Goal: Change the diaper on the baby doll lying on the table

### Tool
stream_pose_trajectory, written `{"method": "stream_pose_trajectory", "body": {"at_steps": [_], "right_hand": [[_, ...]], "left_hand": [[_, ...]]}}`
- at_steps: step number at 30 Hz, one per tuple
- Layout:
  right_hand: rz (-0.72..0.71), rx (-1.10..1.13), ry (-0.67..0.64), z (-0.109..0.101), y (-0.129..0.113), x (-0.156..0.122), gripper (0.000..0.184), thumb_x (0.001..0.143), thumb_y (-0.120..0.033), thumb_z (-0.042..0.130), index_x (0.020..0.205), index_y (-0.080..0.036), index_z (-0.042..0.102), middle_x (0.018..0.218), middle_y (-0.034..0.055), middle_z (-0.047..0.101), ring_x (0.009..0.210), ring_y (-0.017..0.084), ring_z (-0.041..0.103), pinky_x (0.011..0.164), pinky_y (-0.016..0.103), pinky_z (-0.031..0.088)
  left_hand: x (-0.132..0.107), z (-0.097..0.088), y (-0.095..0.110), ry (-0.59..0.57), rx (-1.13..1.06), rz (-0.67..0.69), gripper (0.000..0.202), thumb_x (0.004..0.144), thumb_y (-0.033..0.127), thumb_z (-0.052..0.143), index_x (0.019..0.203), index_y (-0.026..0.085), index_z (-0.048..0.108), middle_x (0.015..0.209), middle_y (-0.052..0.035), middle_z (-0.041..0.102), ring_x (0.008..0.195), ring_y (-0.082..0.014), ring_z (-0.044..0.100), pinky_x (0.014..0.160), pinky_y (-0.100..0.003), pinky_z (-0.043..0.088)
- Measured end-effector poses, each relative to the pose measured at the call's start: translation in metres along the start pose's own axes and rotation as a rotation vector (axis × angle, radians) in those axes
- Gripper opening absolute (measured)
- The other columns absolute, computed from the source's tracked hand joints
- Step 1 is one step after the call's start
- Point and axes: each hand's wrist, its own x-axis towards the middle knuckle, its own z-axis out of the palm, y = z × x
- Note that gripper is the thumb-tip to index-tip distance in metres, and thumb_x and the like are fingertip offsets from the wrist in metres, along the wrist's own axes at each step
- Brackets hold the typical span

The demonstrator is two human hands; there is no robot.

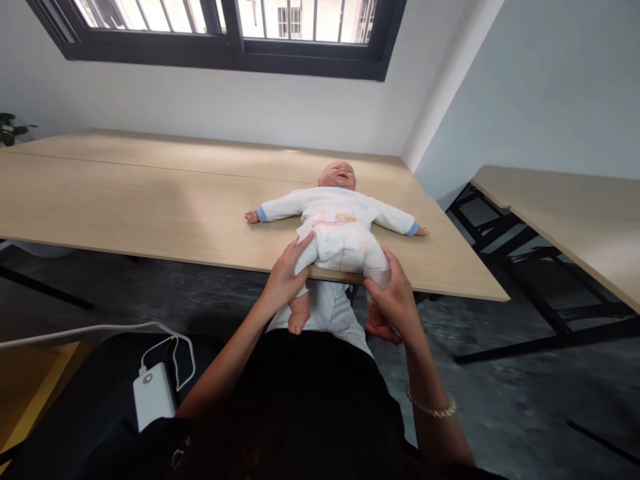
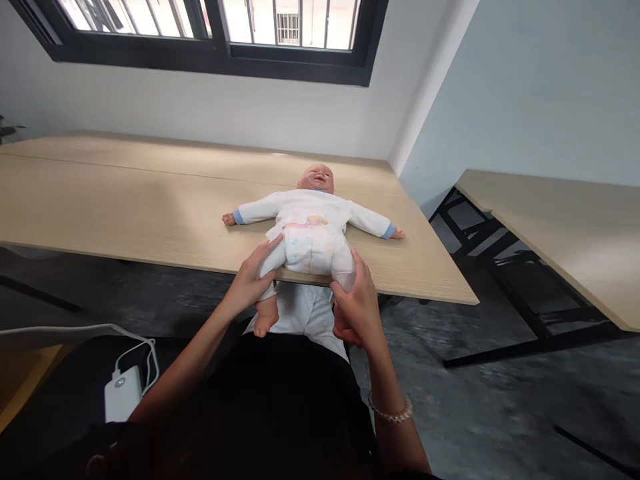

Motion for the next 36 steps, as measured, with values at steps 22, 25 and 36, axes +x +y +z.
{"method": "stream_pose_trajectory", "body": {"at_steps": [22, 25, 36], "right_hand": [[-0.023, 0.186, 0.048, -0.018, 0.022, 0.095, 0.075, 0.083, -0.079, 0.06, 0.127, -0.018, 0.063, 0.14, 0.0197, 0.059, 0.135, 0.037, 0.053, 0.112, 0.059, 0.045], [-0.069, 0.189, -0.004, -0.011, 0.011, 0.106, 0.07, 0.085, -0.074, 0.061, 0.129, -0.019, 0.062, 0.142, 0.0186, 0.058, 0.134, 0.035, 0.054, 0.115, 0.056, 0.043], [-0.27, -0.019, 0.008, -0.001, -0.01, 0.033, 0.047, 0.096, -0.059, 0.056, 0.12, -0.019, 0.058, 0.126, 0.017, 0.062, 0.124, 0.034, 0.058, 0.109, 0.054, 0.047]], "left_hand": [[0.094, -0.022, -0.009, 0.041, -0.312, -0.342, 0.045, 0.092, 0.056, 0.063, 0.112, 0.016, 0.067, 0.127, -0.0161, 0.07, 0.131, -0.0322, 0.06, 0.108, -0.041, 0.049], [0.103, -0.017, 0.002, 0.001, -0.238, -0.333, 0.044, 0.092, 0.052, 0.065, 0.109, 0.011, 0.065, 0.124, -0.0182, 0.069, 0.132, -0.0349, 0.058, 0.11, -0.043, 0.047], [0.022, 0.005, 0.036, 0.097, 0.38, -0.049, 0.038, 0.081, 0.025, 0.082, 0.111, 0.021, 0.06, 0.128, -0.0106, 0.061, 0.119, -0.0319, 0.062, 0.097, -0.045, 0.053]]}}
